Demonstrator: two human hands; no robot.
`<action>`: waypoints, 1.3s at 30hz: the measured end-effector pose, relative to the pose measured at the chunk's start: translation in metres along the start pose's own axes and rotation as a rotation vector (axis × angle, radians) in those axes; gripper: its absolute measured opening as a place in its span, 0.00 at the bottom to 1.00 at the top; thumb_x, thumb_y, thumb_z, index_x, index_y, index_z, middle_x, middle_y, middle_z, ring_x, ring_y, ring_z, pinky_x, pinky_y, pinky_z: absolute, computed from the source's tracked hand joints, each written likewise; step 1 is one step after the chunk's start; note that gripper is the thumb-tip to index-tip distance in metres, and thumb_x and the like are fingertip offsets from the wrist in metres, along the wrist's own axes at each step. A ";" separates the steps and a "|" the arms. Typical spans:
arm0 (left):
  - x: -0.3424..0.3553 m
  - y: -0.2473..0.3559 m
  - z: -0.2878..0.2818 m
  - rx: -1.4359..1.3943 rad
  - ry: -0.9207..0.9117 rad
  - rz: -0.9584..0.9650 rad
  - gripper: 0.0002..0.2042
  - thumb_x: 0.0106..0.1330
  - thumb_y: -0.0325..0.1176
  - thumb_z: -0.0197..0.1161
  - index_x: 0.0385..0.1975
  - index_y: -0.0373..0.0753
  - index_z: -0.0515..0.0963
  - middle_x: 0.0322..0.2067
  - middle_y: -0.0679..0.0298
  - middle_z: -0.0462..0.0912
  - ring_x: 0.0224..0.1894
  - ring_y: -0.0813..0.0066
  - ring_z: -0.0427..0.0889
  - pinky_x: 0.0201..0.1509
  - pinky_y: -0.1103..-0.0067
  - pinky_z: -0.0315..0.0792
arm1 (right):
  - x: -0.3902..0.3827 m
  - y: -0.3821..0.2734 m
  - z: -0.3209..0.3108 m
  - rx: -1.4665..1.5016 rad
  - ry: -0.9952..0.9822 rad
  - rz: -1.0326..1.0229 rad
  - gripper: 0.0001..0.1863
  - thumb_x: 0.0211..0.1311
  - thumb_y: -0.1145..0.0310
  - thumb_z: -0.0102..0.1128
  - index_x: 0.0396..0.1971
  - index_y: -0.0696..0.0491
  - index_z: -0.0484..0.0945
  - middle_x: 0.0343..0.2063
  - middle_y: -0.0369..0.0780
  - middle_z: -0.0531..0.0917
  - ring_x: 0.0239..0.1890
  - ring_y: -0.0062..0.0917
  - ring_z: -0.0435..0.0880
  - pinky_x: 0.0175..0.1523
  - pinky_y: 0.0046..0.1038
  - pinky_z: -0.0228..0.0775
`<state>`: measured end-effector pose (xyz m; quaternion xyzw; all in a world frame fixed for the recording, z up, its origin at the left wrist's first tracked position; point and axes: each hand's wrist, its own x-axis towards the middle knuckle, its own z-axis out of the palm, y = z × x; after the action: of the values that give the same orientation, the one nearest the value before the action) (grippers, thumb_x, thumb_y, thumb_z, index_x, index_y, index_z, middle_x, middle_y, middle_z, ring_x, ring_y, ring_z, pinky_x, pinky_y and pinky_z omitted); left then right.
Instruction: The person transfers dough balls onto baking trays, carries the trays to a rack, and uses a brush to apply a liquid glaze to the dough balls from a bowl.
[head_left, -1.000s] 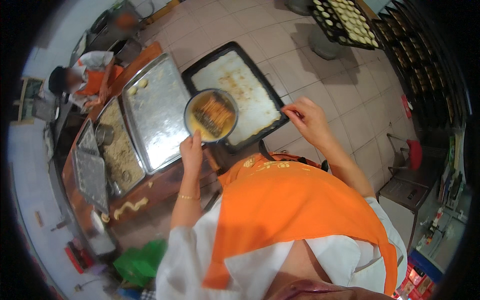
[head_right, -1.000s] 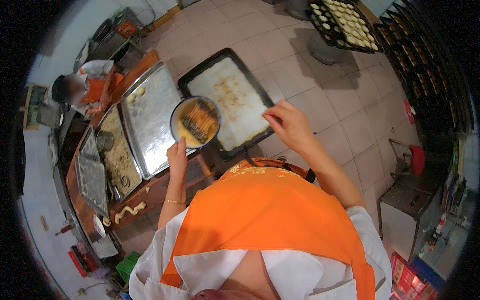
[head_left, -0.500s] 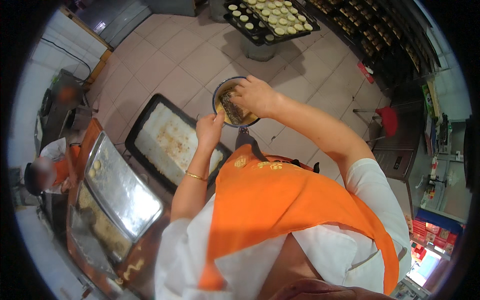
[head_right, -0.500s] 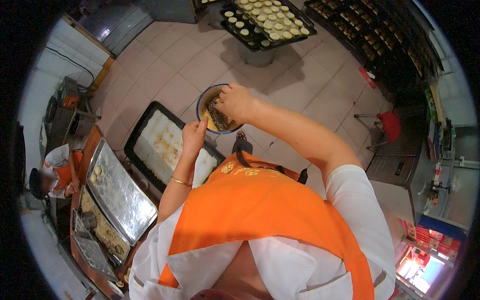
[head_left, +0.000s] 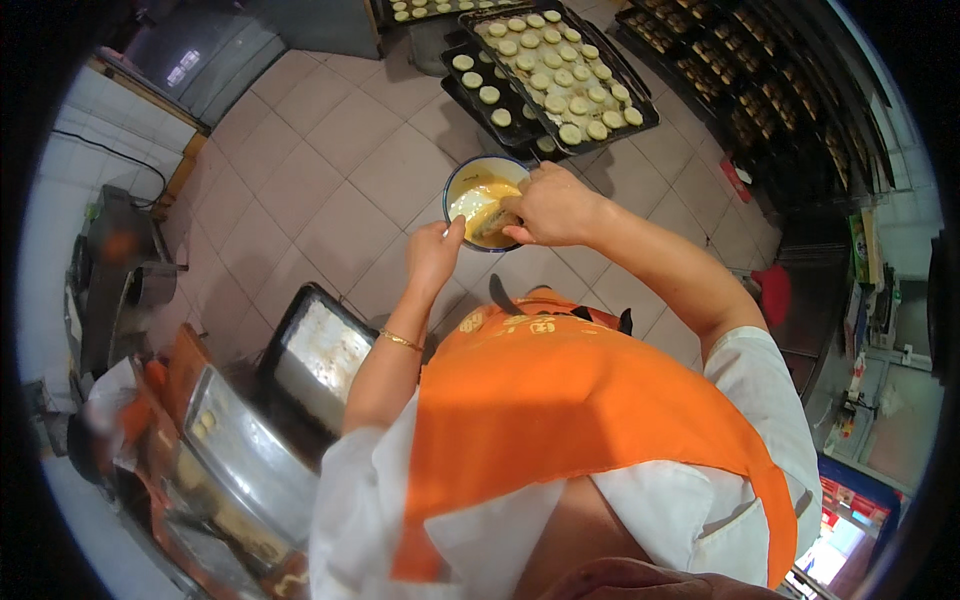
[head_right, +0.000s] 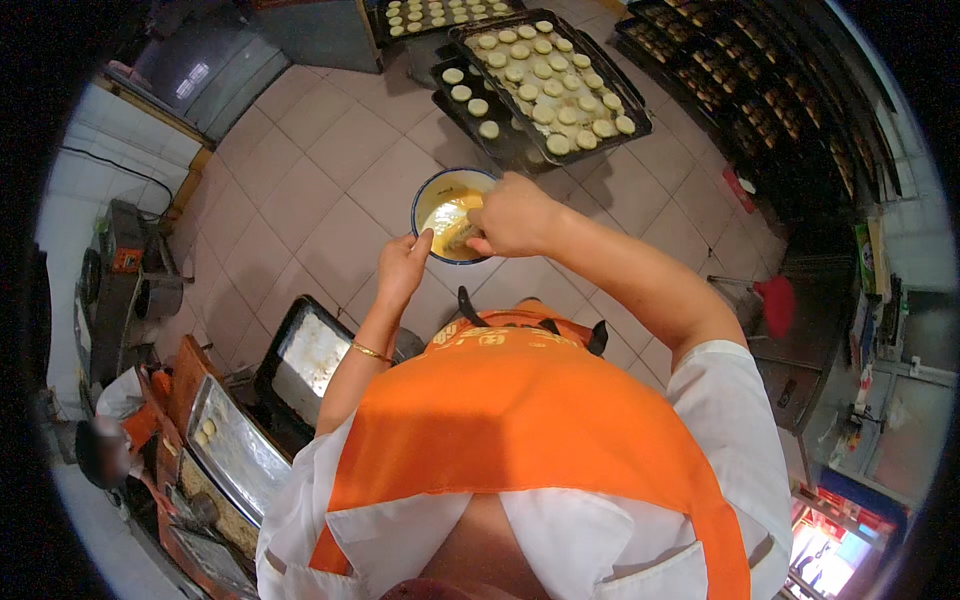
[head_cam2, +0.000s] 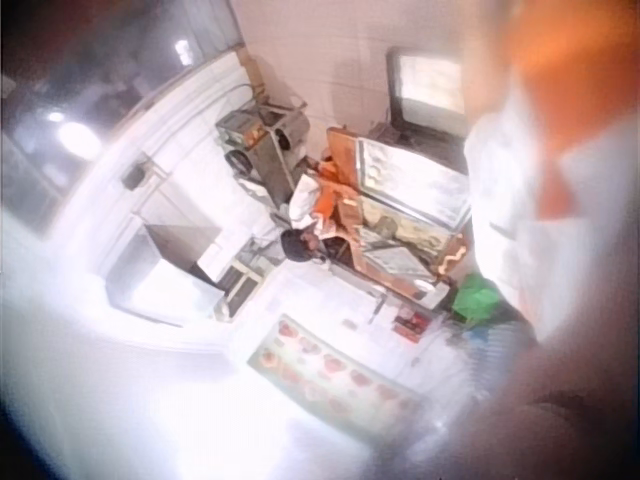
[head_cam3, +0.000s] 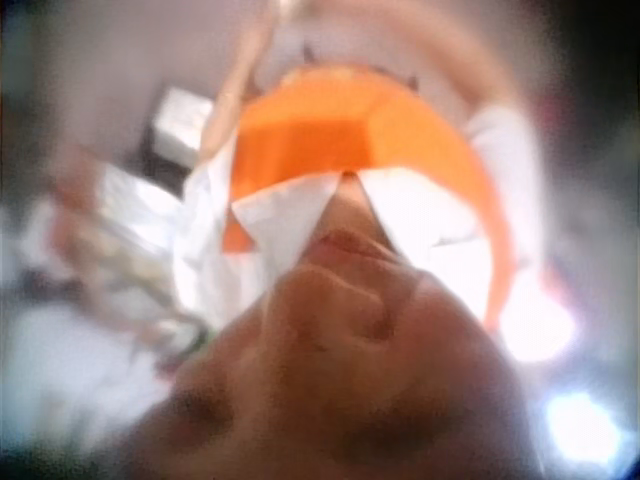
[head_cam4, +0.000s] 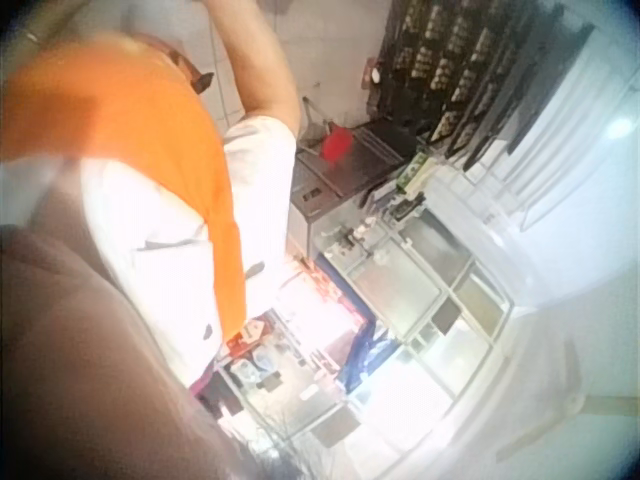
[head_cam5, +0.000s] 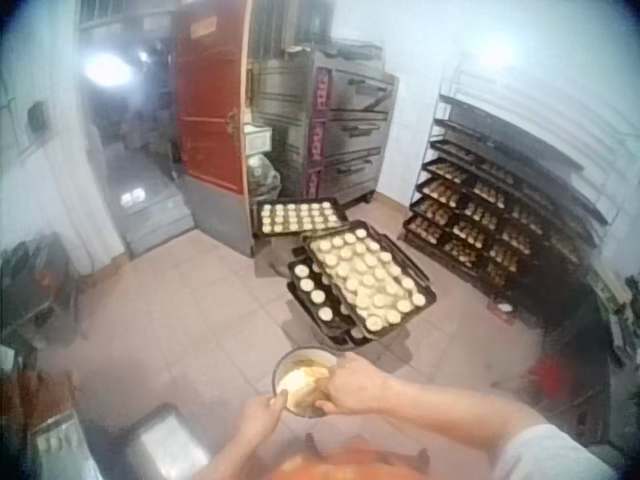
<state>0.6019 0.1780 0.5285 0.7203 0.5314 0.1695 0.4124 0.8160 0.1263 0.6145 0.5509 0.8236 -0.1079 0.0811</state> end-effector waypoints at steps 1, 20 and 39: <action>0.016 0.002 0.000 -0.027 -0.001 -0.010 0.24 0.62 0.50 0.54 0.17 0.31 0.75 0.15 0.45 0.73 0.20 0.48 0.73 0.26 0.64 0.66 | 0.012 0.015 0.002 0.030 0.001 0.000 0.16 0.54 0.54 0.58 0.31 0.52 0.81 0.26 0.45 0.81 0.33 0.37 0.81 0.40 0.38 0.69; 0.314 0.039 -0.106 0.327 0.192 -0.114 0.24 0.63 0.51 0.52 0.21 0.34 0.79 0.20 0.48 0.78 0.26 0.47 0.77 0.31 0.61 0.70 | 0.335 0.194 -0.078 0.377 0.134 0.191 0.19 0.56 0.58 0.53 0.22 0.60 0.82 0.25 0.52 0.82 0.32 0.46 0.82 0.40 0.42 0.74; 0.646 -0.037 -0.191 0.236 0.074 0.130 0.25 0.63 0.51 0.54 0.21 0.31 0.78 0.19 0.45 0.77 0.24 0.46 0.76 0.30 0.62 0.69 | 0.555 0.320 -0.133 0.697 0.528 0.638 0.19 0.52 0.59 0.63 0.28 0.63 0.78 0.24 0.53 0.81 0.29 0.48 0.80 0.36 0.40 0.72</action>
<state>0.6924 0.8454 0.4894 0.7898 0.5148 0.1589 0.2931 0.8995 0.7739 0.5739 0.7763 0.5232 -0.2027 -0.2874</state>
